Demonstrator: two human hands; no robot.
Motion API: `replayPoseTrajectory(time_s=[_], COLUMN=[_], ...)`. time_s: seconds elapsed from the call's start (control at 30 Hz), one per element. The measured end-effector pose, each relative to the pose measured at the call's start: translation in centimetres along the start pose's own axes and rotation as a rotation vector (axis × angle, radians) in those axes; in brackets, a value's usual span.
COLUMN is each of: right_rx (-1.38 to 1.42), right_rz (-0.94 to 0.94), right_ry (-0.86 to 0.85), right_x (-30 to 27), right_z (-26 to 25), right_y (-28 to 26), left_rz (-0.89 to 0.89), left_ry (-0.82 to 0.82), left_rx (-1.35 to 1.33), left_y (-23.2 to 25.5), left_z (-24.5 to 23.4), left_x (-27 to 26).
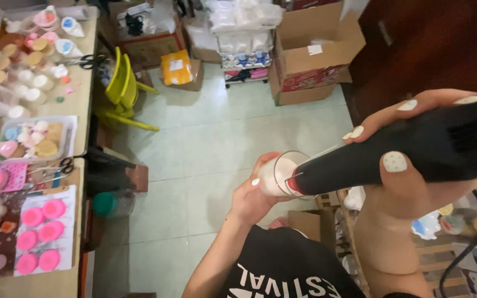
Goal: Melt wax and prepare candle molds to make decorative candles.
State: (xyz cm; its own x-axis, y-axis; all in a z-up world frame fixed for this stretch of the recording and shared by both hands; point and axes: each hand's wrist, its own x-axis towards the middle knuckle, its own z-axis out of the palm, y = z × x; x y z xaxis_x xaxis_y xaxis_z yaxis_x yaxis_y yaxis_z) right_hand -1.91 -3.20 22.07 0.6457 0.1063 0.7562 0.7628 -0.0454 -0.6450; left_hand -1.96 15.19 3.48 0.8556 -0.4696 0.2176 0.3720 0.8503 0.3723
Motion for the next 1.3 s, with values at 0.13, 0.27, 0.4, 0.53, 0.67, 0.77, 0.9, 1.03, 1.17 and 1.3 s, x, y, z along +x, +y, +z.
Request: replayPoseTrajectory(time_s=[0.13, 0.27, 0.4, 0.53, 0.67, 0.77, 0.9, 1.03, 1.17, 1.3], right_rx=[0.029, 0.009, 0.003, -0.002, -0.014, -0.030, -0.065, -0.092, -0.115, -0.072], right_rz=[0.007, -0.008, -0.029, -0.054, -0.079, -0.094, -0.115, -0.139, -0.165, -0.131], right_ry=[0.006, -0.020, -0.058, -0.093, -0.128, -0.147, -0.169, -0.196, -0.209, -0.172], right_x=[-0.9, -1.3, -1.4, -1.2, -0.8, -0.6, -0.5, -0.4, -0.5, -0.3], right_z=[3.4, 5.8, 7.4, 8.0, 8.1, 7.8, 7.1, 6.6, 6.2, 5.5], right_y=[0.2, 0.2, 0.4, 0.9, 0.6, -0.1, -0.7, -1.0, -1.5, -1.8], left_rz=[0.009, 0.016, 0.045, 0.090, 0.122, 0.126, 0.145, 0.156, 0.159, 0.153], left_ry=[-0.011, -0.004, 0.038, 0.029, 0.021, 0.030, 0.022, 0.014, 0.010, 0.012], left_rx=[0.018, 0.018, -0.009, -0.073, -0.088, -0.121, -0.116, -0.110, -0.107, -0.105], left_y=[1.9, 3.2, 3.7, 3.6, 3.2, 2.7, 2.0, 1.4, 0.7, 0.1], left_z=[-1.2, -2.0, -2.6, -2.9, -2.5, -2.1, -1.3, -0.8, -0.6, -0.6], left_x=[-2.1, -3.9, -5.6, -6.5, -7.1, -7.0, -6.8, -6.5, -6.2, -5.7])
